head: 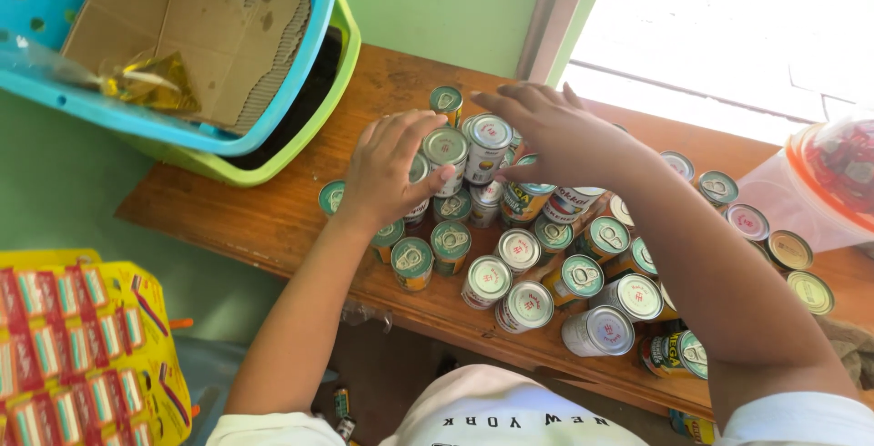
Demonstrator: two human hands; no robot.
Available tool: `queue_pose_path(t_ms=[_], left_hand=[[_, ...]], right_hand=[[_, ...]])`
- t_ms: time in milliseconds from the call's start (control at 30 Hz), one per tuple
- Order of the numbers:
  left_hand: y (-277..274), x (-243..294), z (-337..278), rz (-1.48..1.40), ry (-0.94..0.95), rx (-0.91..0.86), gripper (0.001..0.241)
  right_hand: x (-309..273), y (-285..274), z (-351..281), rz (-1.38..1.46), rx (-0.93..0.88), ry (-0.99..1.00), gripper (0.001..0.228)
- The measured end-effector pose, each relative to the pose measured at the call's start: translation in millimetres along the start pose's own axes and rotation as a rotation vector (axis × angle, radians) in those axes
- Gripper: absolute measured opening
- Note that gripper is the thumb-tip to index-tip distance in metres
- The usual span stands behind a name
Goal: Picking up various canned goods from the floor and arranging them on a wooden table.
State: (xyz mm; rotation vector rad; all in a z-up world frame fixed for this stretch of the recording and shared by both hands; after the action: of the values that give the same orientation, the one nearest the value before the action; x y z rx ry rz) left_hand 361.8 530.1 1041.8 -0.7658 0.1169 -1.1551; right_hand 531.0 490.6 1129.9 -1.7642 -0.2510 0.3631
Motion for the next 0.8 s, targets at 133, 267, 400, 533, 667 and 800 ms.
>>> queue_pose_path(t_ms=[133, 267, 400, 533, 667, 800], left_hand=[[-13, -4, -23, -0.060, -0.223, -0.074, 0.093], [-20, 2, -49, 0.077, -0.399, -0.163, 0.114], [-62, 45, -94, 0.006, -0.483, 0.190, 0.068], [-74, 115, -196, -0.005, -0.618, 0.451, 0.038], [-23, 202, -358, 0.132, -1.039, 0.542, 0.030], [27, 329, -478, 0.295, -1.331, 0.396, 0.016]], right_hand=[[-8, -13, -32, 0.026, 0.147, -0.063, 0.088], [-11, -13, -80, -0.038, 0.330, -0.264, 0.093], [-25, -13, -130, -0.100, 0.286, -0.385, 0.083], [-53, 4, -169, -0.182, 0.189, -0.623, 0.078], [-88, 31, -189, -0.151, 0.005, -0.852, 0.073], [-135, 75, -202, -0.288, -0.130, -1.123, 0.074]])
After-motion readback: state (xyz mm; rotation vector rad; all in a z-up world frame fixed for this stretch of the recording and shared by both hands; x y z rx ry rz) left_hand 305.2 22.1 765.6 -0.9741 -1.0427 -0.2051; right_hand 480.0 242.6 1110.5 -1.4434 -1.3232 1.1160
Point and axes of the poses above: each hand's wrist, its own z-axis towards the middle knuckle, its own y-axis out of the palm, x = y × z, the point moved 7 cm from there along z, towards the middle knuckle, and after that the axes turned 1 degree about -x, right-handed, at the moved point
